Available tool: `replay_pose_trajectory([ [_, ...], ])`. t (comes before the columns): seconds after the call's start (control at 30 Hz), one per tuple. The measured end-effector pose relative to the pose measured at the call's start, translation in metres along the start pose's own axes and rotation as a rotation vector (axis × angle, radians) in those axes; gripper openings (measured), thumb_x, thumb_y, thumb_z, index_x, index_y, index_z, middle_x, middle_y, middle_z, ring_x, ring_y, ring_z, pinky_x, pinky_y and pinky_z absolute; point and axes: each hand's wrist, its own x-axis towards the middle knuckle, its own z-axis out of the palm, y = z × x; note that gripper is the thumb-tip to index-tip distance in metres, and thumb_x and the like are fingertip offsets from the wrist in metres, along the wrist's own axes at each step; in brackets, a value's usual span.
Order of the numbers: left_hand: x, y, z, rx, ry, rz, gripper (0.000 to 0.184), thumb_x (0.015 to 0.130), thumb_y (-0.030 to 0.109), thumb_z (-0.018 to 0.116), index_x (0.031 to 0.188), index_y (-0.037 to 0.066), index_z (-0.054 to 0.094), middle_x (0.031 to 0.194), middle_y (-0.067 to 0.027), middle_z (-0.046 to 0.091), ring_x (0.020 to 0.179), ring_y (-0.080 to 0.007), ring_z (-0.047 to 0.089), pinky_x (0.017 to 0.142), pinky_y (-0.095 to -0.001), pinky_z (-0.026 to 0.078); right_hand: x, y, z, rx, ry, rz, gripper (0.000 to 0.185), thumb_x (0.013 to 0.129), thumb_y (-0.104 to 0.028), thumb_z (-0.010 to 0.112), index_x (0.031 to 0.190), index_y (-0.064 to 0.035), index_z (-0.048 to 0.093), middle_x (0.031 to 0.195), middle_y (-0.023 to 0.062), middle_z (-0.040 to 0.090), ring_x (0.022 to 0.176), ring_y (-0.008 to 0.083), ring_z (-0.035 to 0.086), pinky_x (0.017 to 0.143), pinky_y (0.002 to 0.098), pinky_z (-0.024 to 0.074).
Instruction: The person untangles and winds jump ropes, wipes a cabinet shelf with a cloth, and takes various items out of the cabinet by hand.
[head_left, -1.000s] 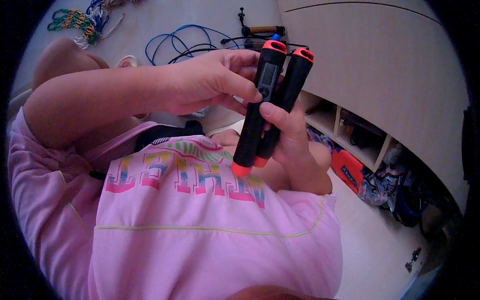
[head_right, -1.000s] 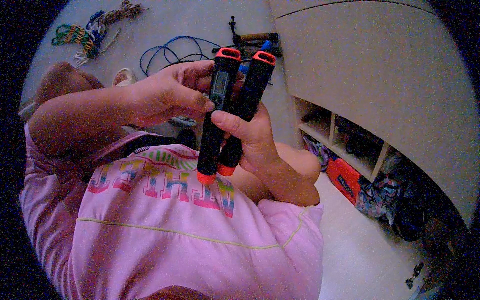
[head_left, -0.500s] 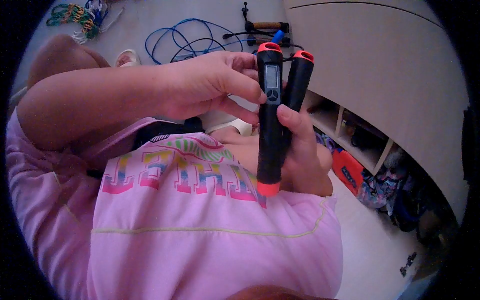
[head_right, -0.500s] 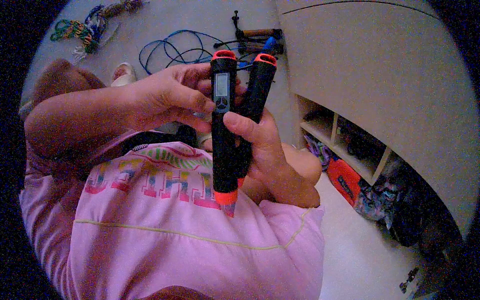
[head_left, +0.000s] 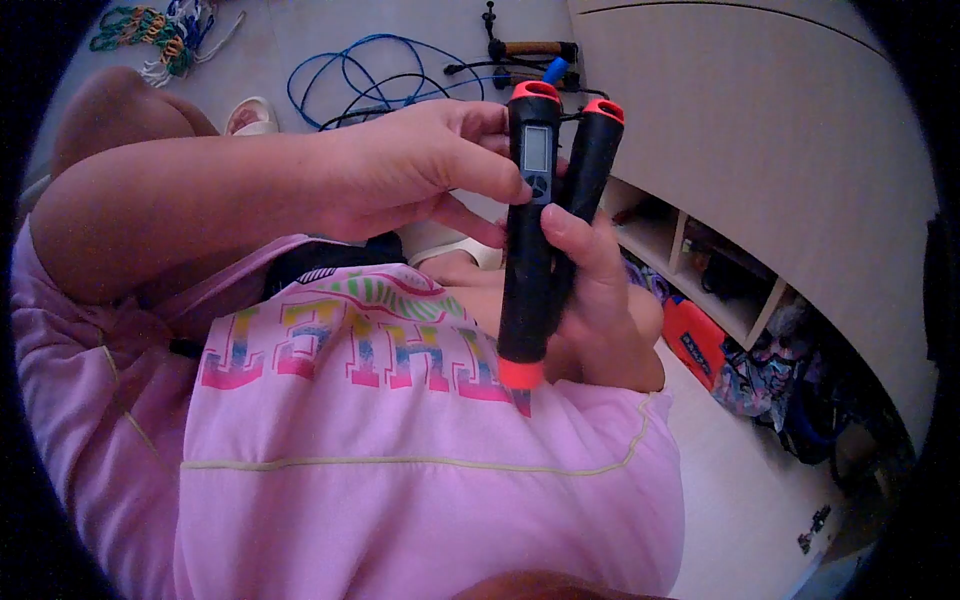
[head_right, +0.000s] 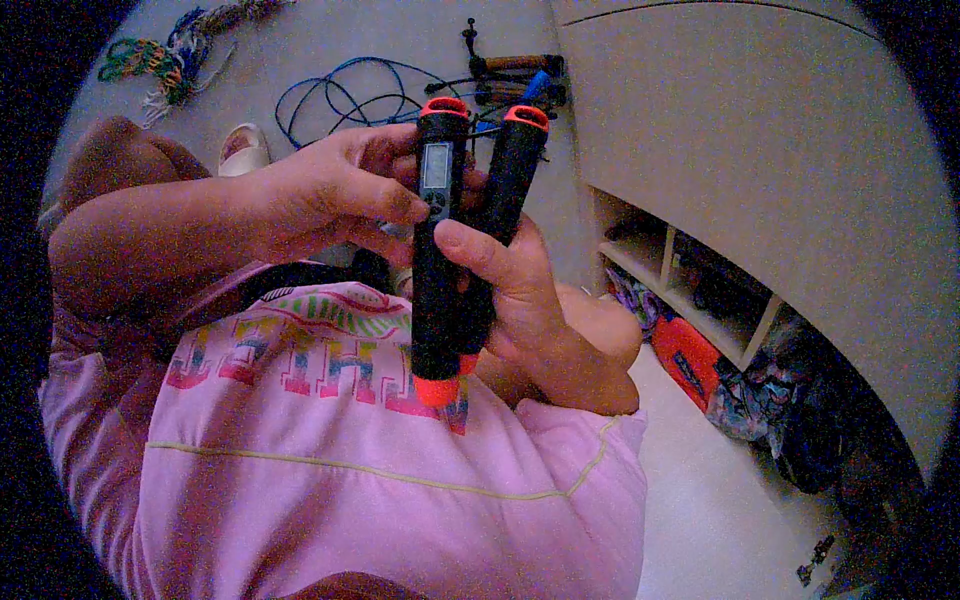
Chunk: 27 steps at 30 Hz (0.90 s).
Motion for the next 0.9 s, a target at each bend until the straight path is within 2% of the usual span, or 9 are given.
replay_pose_trajectory([
  [0.1,0.0008,-0.0006,-0.0007,0.016,0.001,0.01,0.037,0.072,0.007,0.059,0.106,0.004,0.046,0.098,-0.003,0.054,0.091,-0.0142,0.054,0.079,-0.0307,0.047,0.001,-0.0006,0.0045,-0.006,-0.009,-0.007,0.045,0.071,-0.013,0.064,0.111,-0.0032,0.045,0.09,0.0057,0.056,0.072,0.0149,0.058,0.061,0.0264,0.0504],
  [0.4,-0.0001,0.0015,-0.0012,0.08,0.025,0.012,0.034,0.072,0.008,0.057,0.105,0.004,0.047,0.095,-0.0028,0.055,0.09,-0.0134,0.054,0.081,-0.0312,0.047,0.0002,-0.0005,0.0018,-0.002,0.016,0.028,0.042,0.071,-0.013,0.064,0.108,-0.0019,0.045,0.084,0.0087,0.056,0.062,0.0185,0.059,0.052,0.0298,0.0524],
  [0.43,0.0007,0.0013,-0.0021,0.074,0.024,0.006,0.034,0.072,0.008,0.057,0.105,0.004,0.047,0.095,-0.0026,0.055,0.09,-0.0133,0.054,0.081,-0.0315,0.047,0.0003,-0.0006,0.0027,0.005,0.015,0.021,0.042,0.071,-0.013,0.064,0.107,-0.0019,0.045,0.084,0.0087,0.057,0.062,0.0184,0.059,0.052,0.0297,0.0524],
  [0.53,0.0036,0.0007,-0.004,0.05,0.02,0.004,0.049,0.069,0.006,0.057,0.115,0.005,0.041,0.105,-0.0042,0.055,0.088,-0.0135,0.057,0.066,-0.0258,0.052,0.0013,-0.0005,0.004,0.004,0.009,0.003,0.042,0.071,-0.012,0.064,0.107,-0.0019,0.046,0.084,0.0085,0.057,0.063,0.0182,0.059,0.053,0.0294,0.0525],
  [0.7,0.001,0.0012,-0.0022,0.075,0.012,0.05,0.049,0.07,0.006,0.057,0.117,0.006,0.041,0.105,-0.0034,0.055,0.089,-0.0129,0.057,0.068,-0.0259,0.051,0.0037,0.0043,-0.0013,-0.052,0.026,-0.057,0.042,0.07,-0.01,0.064,0.107,-0.002,0.046,0.084,0.0074,0.057,0.065,0.0174,0.059,0.054,0.0293,0.0526],
  [0.8,0.0007,0.0016,-0.0019,0.078,-0.013,0.057,0.048,0.071,0.006,0.056,0.117,0.006,0.041,0.105,-0.0028,0.055,0.089,-0.0125,0.057,0.068,-0.0256,0.051,0.0024,0.002,-0.003,-0.081,-0.01,-0.022,0.043,0.07,-0.01,0.065,0.107,-0.002,0.046,0.084,0.0073,0.057,0.066,0.0169,0.059,0.055,0.0291,0.0525],
  [0.9,0.0011,0.0014,-0.001,0.086,-0.005,0.06,0.048,0.071,0.007,0.057,0.116,0.006,0.041,0.104,-0.0025,0.055,0.089,-0.0123,0.056,0.067,-0.0252,0.051,0.0021,-0.0002,-0.0015,-0.118,-0.046,-0.006,0.053,0.07,-0.018,0.065,0.113,-0.0004,0.038,0.088,0.0079,0.054,0.077,0.0156,0.058,0.065,0.0246,0.0505],
])
